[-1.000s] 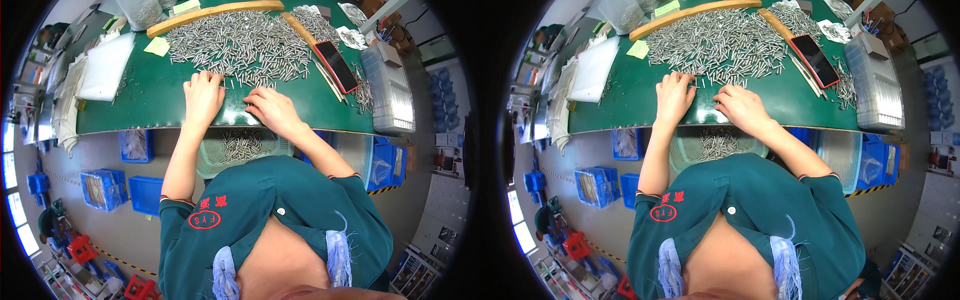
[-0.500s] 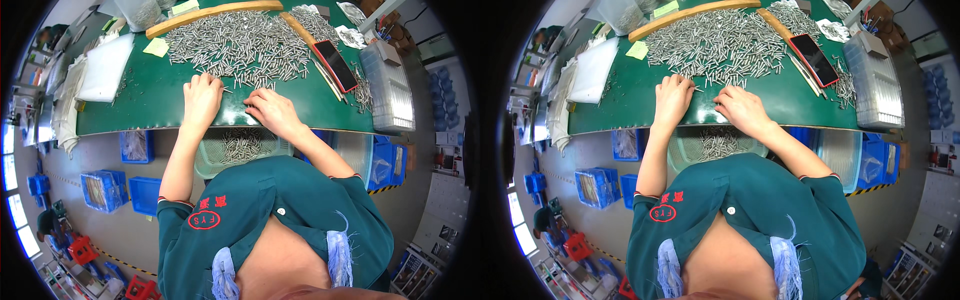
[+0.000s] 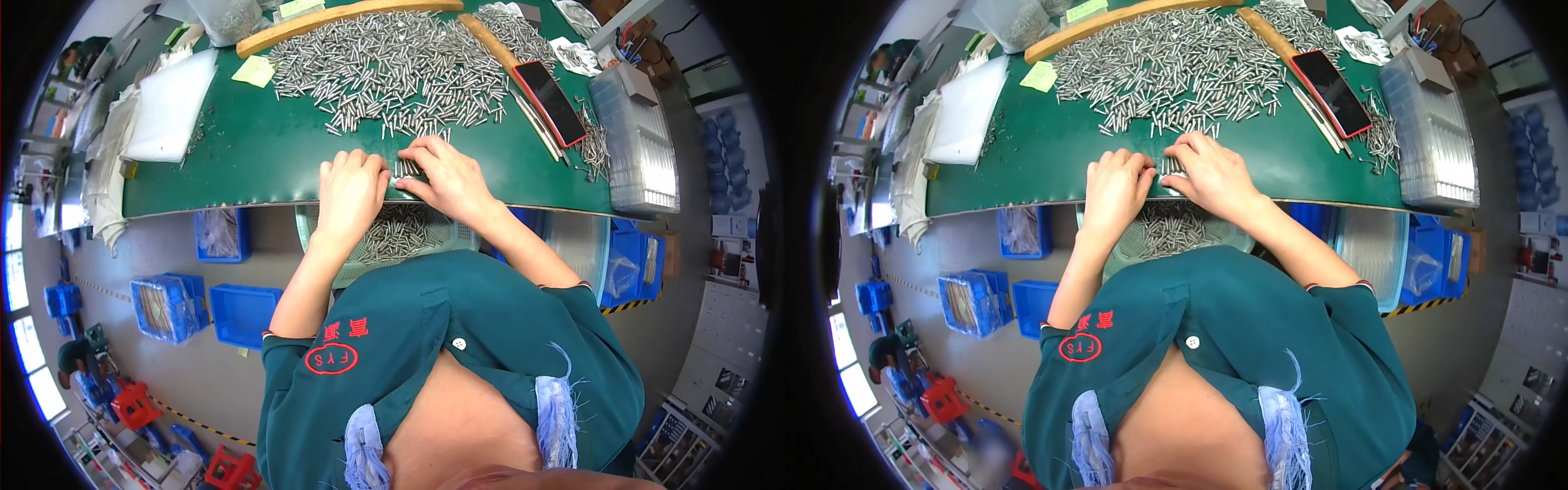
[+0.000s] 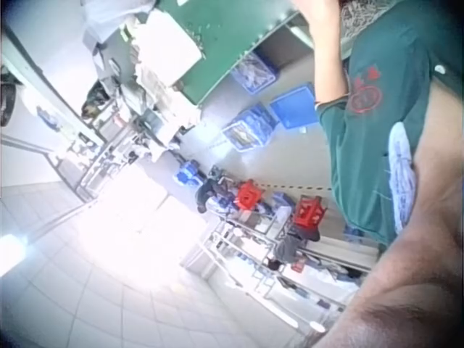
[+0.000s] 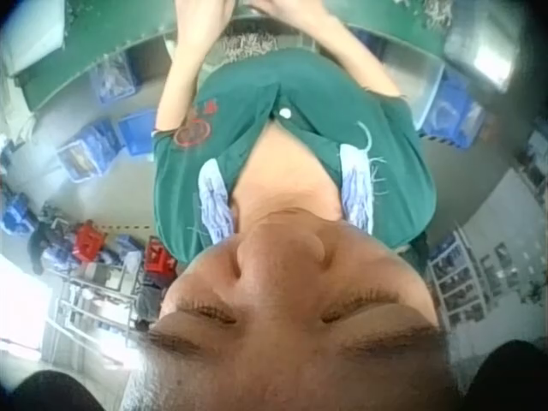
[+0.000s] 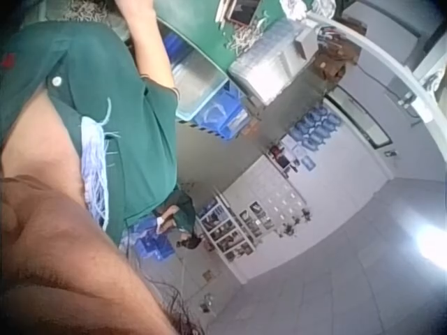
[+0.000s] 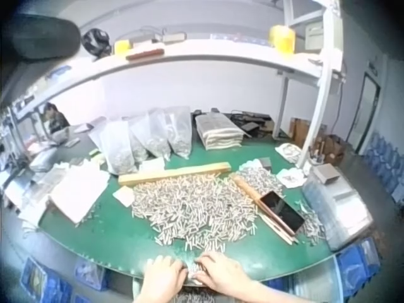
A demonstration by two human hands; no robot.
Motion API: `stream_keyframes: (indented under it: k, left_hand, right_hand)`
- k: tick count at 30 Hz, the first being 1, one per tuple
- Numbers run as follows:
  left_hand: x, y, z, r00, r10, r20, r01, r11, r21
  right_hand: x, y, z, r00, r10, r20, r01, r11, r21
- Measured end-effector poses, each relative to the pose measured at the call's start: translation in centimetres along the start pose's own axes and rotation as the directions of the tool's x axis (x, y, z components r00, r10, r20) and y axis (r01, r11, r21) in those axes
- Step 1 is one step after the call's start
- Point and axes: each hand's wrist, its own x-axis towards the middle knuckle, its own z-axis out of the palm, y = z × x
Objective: Inspecting and sorting small metal components on a workbench.
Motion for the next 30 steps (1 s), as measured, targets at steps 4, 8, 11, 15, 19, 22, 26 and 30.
stream_keyframes:
  k: [4,8,11,15,19,22,26,30]
  left_hand:
    - [-0.7,0.1,0.0,0.999,0.038,-0.012,-0.039,0.995,-0.095]
    - [-1.0,0.3,0.2,0.999,0.032,-0.005,-0.033,0.994,-0.109]
    - [-1.2,0.2,0.2,1.000,0.018,0.005,-0.017,0.992,-0.123]
    - [-1.3,0.2,0.3,1.000,0.010,-0.017,-0.013,0.990,-0.139]
    - [-1.3,0.1,0.5,0.999,-0.017,-0.050,0.007,0.982,-0.190]
    - [-1.2,0.4,0.8,0.997,0.000,-0.076,-0.013,0.985,-0.170]
    - [-0.5,1.4,1.3,0.992,0.019,-0.125,-0.035,0.991,-0.131]
    - [-0.2,2.0,2.3,0.987,0.083,-0.134,-0.110,0.971,-0.212]
  right_hand:
    - [-0.1,0.1,0.1,1.000,0.014,0.016,-0.014,0.999,-0.045]
    - [-0.2,0.4,0.1,1.000,0.004,0.031,-0.002,0.998,-0.060]
    - [0.2,-0.2,-0.3,0.999,-0.009,0.042,0.011,0.998,-0.067]
    - [0.4,0.0,-0.2,0.999,-0.036,0.033,0.039,0.994,-0.101]
    - [0.7,0.4,-0.2,0.999,0.042,0.009,-0.042,0.998,-0.048]
    - [0.7,0.9,-0.8,0.991,0.134,-0.028,-0.132,0.989,0.073]
    - [0.5,1.0,-1.2,0.918,0.385,0.094,-0.392,0.845,0.364]
    - [0.7,0.9,-1.8,0.867,0.457,0.200,-0.487,0.692,0.533]
